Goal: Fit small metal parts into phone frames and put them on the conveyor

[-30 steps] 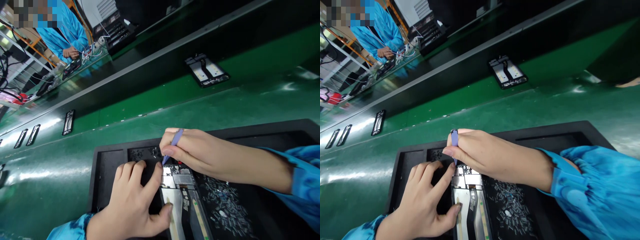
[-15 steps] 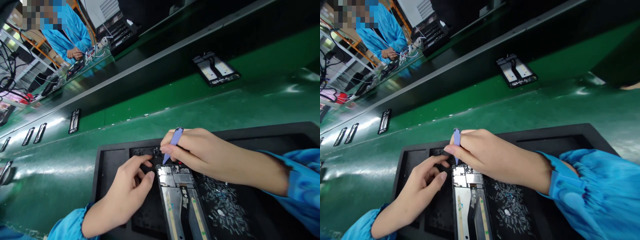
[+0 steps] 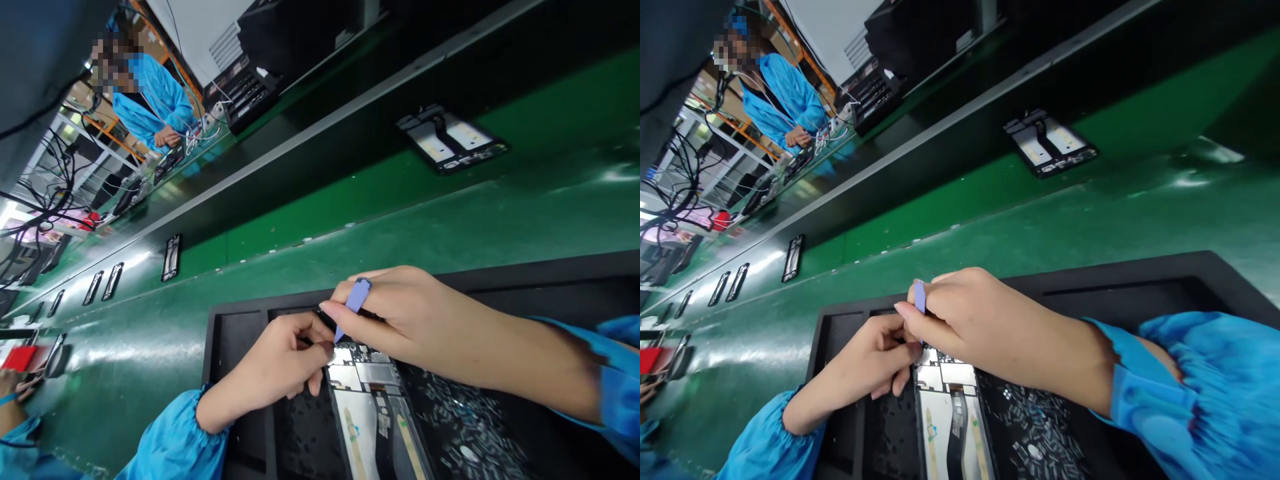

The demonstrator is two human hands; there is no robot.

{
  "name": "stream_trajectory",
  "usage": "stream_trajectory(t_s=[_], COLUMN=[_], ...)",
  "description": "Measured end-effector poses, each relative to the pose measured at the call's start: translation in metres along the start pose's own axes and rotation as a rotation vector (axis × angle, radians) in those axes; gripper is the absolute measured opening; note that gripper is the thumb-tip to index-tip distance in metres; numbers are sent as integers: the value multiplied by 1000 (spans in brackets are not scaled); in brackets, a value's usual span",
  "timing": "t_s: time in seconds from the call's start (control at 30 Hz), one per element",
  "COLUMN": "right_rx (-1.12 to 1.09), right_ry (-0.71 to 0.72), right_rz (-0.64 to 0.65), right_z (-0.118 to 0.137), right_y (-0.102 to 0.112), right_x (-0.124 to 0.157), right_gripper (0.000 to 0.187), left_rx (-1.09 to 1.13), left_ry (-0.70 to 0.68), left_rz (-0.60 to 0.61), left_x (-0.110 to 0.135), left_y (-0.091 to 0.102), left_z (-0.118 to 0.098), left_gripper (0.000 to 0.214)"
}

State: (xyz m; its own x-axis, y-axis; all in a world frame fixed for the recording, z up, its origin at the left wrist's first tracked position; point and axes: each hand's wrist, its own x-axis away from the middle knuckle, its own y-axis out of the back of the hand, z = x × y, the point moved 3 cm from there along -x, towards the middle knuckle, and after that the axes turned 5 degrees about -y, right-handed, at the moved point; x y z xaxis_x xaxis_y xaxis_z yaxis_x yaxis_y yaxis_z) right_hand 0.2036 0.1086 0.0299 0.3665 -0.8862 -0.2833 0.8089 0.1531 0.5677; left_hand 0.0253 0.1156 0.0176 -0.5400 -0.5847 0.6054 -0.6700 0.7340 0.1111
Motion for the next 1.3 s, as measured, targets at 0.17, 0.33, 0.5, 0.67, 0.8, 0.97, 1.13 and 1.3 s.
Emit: stream_trajectory(t_s=[0.17, 0.33, 0.5, 0.67, 0.8, 0.97, 1.13, 1.3], right_rx=[-16, -51, -6, -60, -171, -205, -117, -69], right_ry=[-56, -12, 38, -50, -314, -444, -420, -437], right_rz=[27, 92, 104, -18, -319, -323, -213, -111], right_z=[3, 5, 2, 7, 3, -1, 1, 2], right_y=[2, 0, -3, 3, 16, 18, 13, 9], right_x=[-3, -3, -3, -3, -3, -5, -3, -2], right_gripper=[45, 42, 39, 39, 44, 46, 47, 48], left_rx=[126, 196, 190, 194, 203, 193, 180, 174], left_ry=[20, 69, 51, 41, 41, 30, 13, 18], left_rz=[31, 53, 42, 26, 20, 15, -5, -21], left_x=[-5, -7, -8, -10, -11, -11, -12, -12], left_y=[-1, -1, -3, -4, -3, -3, -3, -3], left_z=[3, 2, 3, 7, 8, 8, 9, 8], left_gripper=[17, 16, 15, 18, 17, 16, 17, 15])
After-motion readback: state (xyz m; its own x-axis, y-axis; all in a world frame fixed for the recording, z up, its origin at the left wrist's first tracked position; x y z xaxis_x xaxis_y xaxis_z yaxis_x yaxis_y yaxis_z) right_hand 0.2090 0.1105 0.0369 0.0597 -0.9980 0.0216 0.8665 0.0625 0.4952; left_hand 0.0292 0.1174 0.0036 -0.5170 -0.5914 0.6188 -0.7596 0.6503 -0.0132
